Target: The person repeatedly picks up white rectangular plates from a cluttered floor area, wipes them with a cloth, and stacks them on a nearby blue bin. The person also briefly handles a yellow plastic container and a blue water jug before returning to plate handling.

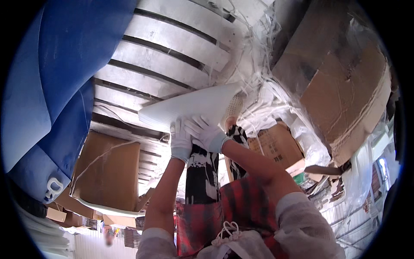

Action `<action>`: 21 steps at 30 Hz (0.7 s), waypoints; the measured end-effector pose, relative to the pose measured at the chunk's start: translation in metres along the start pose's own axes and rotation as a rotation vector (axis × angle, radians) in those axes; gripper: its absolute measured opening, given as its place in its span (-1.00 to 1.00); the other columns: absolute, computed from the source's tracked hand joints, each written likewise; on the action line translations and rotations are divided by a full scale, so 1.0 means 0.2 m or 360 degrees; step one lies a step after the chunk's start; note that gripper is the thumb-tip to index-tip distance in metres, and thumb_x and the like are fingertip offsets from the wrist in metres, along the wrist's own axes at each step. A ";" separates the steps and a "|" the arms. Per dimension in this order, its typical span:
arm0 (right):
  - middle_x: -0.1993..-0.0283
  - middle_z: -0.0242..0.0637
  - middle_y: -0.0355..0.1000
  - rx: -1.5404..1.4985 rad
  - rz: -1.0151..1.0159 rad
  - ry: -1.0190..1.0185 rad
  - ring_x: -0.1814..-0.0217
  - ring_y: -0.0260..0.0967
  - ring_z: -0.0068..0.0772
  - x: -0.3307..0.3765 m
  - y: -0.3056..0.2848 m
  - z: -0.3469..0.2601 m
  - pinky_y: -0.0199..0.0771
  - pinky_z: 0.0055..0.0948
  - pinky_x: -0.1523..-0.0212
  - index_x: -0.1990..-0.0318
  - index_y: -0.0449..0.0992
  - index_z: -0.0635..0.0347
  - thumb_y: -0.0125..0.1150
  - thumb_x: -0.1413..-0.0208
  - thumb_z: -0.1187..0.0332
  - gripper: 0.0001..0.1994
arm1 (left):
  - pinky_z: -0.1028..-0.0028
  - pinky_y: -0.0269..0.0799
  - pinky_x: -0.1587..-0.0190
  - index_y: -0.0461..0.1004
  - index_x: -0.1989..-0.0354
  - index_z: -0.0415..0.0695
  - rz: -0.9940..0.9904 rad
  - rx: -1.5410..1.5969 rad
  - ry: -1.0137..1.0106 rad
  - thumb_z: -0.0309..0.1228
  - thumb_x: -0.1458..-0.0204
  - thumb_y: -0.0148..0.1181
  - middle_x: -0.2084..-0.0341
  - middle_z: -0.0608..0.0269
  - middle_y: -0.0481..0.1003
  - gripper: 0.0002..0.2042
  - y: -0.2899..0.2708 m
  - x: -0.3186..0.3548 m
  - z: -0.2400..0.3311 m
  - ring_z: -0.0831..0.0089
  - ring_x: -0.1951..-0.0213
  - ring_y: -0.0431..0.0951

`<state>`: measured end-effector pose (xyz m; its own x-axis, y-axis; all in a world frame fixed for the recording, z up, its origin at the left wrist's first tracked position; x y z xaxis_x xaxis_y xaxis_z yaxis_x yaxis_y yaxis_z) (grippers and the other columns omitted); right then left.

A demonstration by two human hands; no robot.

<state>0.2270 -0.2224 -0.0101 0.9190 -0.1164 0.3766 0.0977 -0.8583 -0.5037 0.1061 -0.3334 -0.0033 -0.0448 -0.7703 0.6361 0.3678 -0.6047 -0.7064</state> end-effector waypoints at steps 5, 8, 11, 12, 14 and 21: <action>-0.36 -0.32 -0.11 -0.0004 0.0044 0.0036 -0.39 -0.20 -0.19 -0.05 0.02 0.10 -0.31 -0.13 -0.34 -0.28 0.02 0.05 -0.08 -0.06 -0.04 -0.33 | 0.06 -0.27 -0.27 0.06 -0.21 -0.17 -0.0113 0.0004 0.0063 -0.28 0.04 -0.03 -0.24 0.02 -0.02 -0.41 -0.09 -0.11 -0.04 0.13 -0.30 -0.13; -0.25 -0.21 0.07 -0.0240 0.0372 0.0053 -0.28 -0.03 -0.18 -0.21 -0.27 0.16 -0.16 -0.16 -0.27 -0.23 0.09 0.09 -0.10 -0.09 0.10 -0.45 | 0.04 -0.27 -0.27 0.01 -0.23 -0.19 -0.0073 -0.0055 -0.0012 -0.19 0.02 -0.02 -0.22 -0.02 0.02 -0.37 -0.28 -0.29 -0.16 0.15 -0.29 -0.06; 0.12 -0.01 0.36 -0.0206 0.0956 0.0023 0.15 0.33 -0.11 -0.47 -0.73 0.40 0.25 -0.15 0.12 0.00 0.27 0.18 -0.11 -0.07 0.19 -0.62 | 0.04 -0.22 -0.27 -0.08 -0.25 -0.25 0.0812 -0.0050 0.0035 0.06 0.03 -0.01 -0.14 -0.08 0.18 -0.21 -0.72 -0.59 -0.23 0.10 -0.24 0.07; 0.20 0.01 0.38 -0.0336 0.1011 0.0066 0.21 0.36 -0.09 -0.56 -0.75 0.59 0.32 -0.23 0.19 0.09 0.30 0.25 -0.14 -0.09 0.21 -0.66 | 0.11 -0.16 -0.27 -0.04 -0.24 -0.25 0.0662 -0.0049 0.0038 0.11 0.08 0.02 -0.11 -0.09 0.21 -0.17 -0.82 -0.72 -0.25 0.08 -0.22 0.11; 0.00 -0.16 0.35 -0.1268 0.0336 0.0790 -0.10 0.25 -0.28 -0.66 -0.95 0.48 0.22 -0.42 -0.07 -0.09 0.26 0.22 -0.13 -0.13 0.20 -0.58 | 0.22 -0.04 -0.25 0.06 -0.20 -0.24 0.0444 0.0060 -0.0055 0.12 0.12 0.08 -0.07 -0.11 0.26 -0.19 -0.75 -0.90 -0.49 0.07 -0.17 0.19; 0.02 -0.12 0.32 -0.0251 0.0670 -0.0283 -0.02 0.24 -0.02 -0.22 -0.51 0.12 0.18 -0.15 -0.08 -0.05 0.30 0.19 0.09 0.04 0.20 -0.53 | 0.32 0.08 -0.18 0.20 -0.10 -0.22 0.0059 0.1220 -0.0387 -0.25 0.03 0.07 -0.10 -0.04 0.22 -0.48 -0.18 -0.35 -0.27 0.18 -0.16 0.19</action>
<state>0.1849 -0.1174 0.0064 0.9188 -0.3943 0.0195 -0.3431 -0.8220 -0.4546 0.0461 -0.2677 -0.0393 0.1508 -0.6683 0.7285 0.9042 -0.2047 -0.3749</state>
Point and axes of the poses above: each hand's wrist, its own x-axis away from the middle knuckle, its own y-axis out of the palm, z = x × y, the point moved 1 cm from there along -x, towards the middle knuckle
